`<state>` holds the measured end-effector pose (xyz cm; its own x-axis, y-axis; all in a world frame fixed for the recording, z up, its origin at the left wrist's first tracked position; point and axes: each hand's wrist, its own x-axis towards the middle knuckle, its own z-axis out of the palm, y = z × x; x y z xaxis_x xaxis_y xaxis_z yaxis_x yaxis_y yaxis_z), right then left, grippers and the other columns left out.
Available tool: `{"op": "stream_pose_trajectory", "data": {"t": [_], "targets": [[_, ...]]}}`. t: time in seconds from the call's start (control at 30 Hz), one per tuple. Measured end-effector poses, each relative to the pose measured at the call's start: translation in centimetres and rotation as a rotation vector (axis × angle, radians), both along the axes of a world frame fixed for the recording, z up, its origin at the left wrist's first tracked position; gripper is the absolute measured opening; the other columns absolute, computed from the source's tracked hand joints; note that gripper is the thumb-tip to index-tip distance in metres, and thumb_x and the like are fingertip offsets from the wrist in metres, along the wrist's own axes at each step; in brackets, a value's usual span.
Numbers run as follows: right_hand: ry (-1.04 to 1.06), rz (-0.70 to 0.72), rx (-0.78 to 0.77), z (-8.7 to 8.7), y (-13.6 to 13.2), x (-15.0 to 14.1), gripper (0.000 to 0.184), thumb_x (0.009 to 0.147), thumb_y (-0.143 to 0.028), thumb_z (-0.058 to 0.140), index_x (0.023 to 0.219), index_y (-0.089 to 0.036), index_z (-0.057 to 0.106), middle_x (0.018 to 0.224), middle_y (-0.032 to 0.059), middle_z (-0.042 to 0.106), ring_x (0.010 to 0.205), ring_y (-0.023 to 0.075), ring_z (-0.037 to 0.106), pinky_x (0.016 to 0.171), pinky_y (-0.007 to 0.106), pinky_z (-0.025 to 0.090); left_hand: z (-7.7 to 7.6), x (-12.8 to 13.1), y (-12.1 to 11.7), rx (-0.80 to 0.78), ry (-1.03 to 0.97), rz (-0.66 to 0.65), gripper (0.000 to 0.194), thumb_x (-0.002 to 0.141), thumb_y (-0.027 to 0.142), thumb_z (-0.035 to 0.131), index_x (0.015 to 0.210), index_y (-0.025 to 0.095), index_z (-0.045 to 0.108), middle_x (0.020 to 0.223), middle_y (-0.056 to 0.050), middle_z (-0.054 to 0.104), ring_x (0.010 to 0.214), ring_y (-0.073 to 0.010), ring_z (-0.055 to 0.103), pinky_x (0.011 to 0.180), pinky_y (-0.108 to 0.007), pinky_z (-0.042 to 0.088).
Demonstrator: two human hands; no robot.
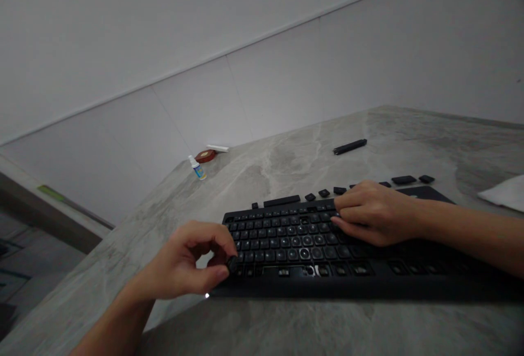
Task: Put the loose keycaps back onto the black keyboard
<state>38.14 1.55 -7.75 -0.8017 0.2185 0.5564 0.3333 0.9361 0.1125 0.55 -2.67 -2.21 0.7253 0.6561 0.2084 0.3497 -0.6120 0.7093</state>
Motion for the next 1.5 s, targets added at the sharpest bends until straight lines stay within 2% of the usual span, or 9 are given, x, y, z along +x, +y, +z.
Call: {"op": "stream_pose_trajectory", "data": {"t": [0.13, 0.23, 0.43, 0.57, 0.63, 0.87, 1.1, 1.3, 1.5], "targets": [[-0.007, 0.005, 0.008, 0.1, 0.0, 0.0, 0.04, 0.099, -0.015, 0.044, 0.059, -0.018, 0.047, 0.058, -0.0026, 0.047, 0.049, 0.0092, 0.035, 0.051, 0.029, 0.025, -0.7, 0.6, 0.9, 0.332, 0.291, 0.168, 0.003, 0.087, 0.015, 0.063, 0.089, 0.018, 0.063, 0.073, 0.002, 0.059, 0.064, -0.0114, 0.054, 0.059, -0.023, 0.042], [-0.004, 0.001, 0.01, 0.0, -0.1, 0.0, 0.04, 0.099, -0.015, 0.046, 0.059, -0.018, 0.048, 0.058, -0.0019, 0.047, 0.049, 0.0096, 0.036, 0.051, 0.029, 0.026, -1.3, 0.9, 1.8, 0.421, 0.419, 0.167, 0.003, 0.091, 0.016, 0.062, 0.093, 0.017, 0.064, 0.079, 0.0, 0.062, 0.068, -0.0126, 0.057, 0.062, -0.024, 0.043], [0.001, 0.003, 0.008, 0.0, -0.1, 0.0, 0.04, 0.099, -0.015, 0.046, 0.059, -0.018, 0.049, 0.058, -0.0015, 0.048, 0.05, 0.0096, 0.036, 0.051, 0.029, 0.026, -1.7, 0.4, 2.3, 0.4, 0.454, 0.11, 0.01, 0.096, 0.019, 0.059, 0.105, 0.019, 0.065, 0.092, -0.003, 0.064, 0.08, -0.0154, 0.061, 0.07, -0.027, 0.051], [0.006, 0.005, 0.01, 0.1, -0.1, 0.0, 0.04, 0.099, -0.015, 0.046, 0.059, -0.018, 0.047, 0.058, -0.0022, 0.047, 0.049, 0.0094, 0.035, 0.051, 0.029, 0.026, -1.7, 0.4, 2.3, 0.398, 0.402, 0.073, 0.023, 0.097, 0.017, 0.057, 0.119, 0.022, 0.063, 0.113, -0.007, 0.062, 0.099, -0.0185, 0.062, 0.084, -0.032, 0.055], [0.008, 0.007, 0.012, 0.1, -0.1, 0.0, 0.04, 0.099, -0.015, 0.046, 0.059, -0.019, 0.047, 0.057, -0.0027, 0.046, 0.049, 0.0094, 0.035, 0.051, 0.029, 0.025, -1.8, 0.4, 2.3, 0.383, 0.379, 0.034, 0.026, 0.098, 0.014, 0.053, 0.12, 0.023, 0.064, 0.117, -0.008, 0.062, 0.104, -0.0189, 0.062, 0.089, -0.034, 0.055], [0.0, 0.002, -0.008, -0.1, -0.1, 0.0, 0.039, 0.098, -0.015, 0.046, 0.06, -0.018, 0.047, 0.058, -0.0023, 0.047, 0.05, 0.0095, 0.036, 0.052, 0.03, 0.025, -1.2, 0.4, 2.2, 0.317, 0.33, 0.03, 0.02, 0.094, 0.01, 0.058, 0.109, 0.02, 0.068, 0.105, -0.006, 0.068, 0.093, -0.0167, 0.065, 0.082, -0.03, 0.054], [-0.009, 0.004, -0.011, -0.1, 0.0, 0.0, 0.039, 0.099, -0.015, 0.046, 0.06, -0.018, 0.048, 0.058, -0.0022, 0.047, 0.05, 0.0095, 0.036, 0.052, 0.029, 0.025, -0.1, 1.2, 0.4, 0.115, 0.285, -0.11, 0.011, 0.088, 0.008, 0.067, 0.089, 0.018, 0.071, 0.095, -0.003, 0.068, 0.084, -0.0125, 0.065, 0.075, -0.023, 0.051], [-0.012, 0.007, -0.013, -0.2, 0.0, 0.1, 0.039, 0.1, -0.015, 0.046, 0.061, -0.018, 0.047, 0.059, -0.0029, 0.046, 0.05, 0.0094, 0.036, 0.053, 0.029, 0.025, -0.2, 1.2, 0.3, 0.121, 0.328, -0.088, 0.015, 0.088, 0.009, 0.067, 0.075, 0.016, 0.068, 0.089, -0.003, 0.068, 0.077, -0.0111, 0.064, 0.068, -0.02, 0.049], [-0.002, 0.013, -0.01, -0.1, 0.0, 0.0, 0.038, 0.099, -0.014, 0.046, 0.06, -0.018, 0.047, 0.058, -0.0027, 0.046, 0.05, 0.0095, 0.035, 0.052, 0.029, 0.025, -0.5, 0.7, 0.5, 0.133, 0.367, -0.056, 0.016, 0.085, 0.006, 0.066, 0.072, 0.015, 0.066, 0.086, -0.002, 0.065, 0.074, -0.011, 0.061, 0.065, -0.021, 0.046]]}}
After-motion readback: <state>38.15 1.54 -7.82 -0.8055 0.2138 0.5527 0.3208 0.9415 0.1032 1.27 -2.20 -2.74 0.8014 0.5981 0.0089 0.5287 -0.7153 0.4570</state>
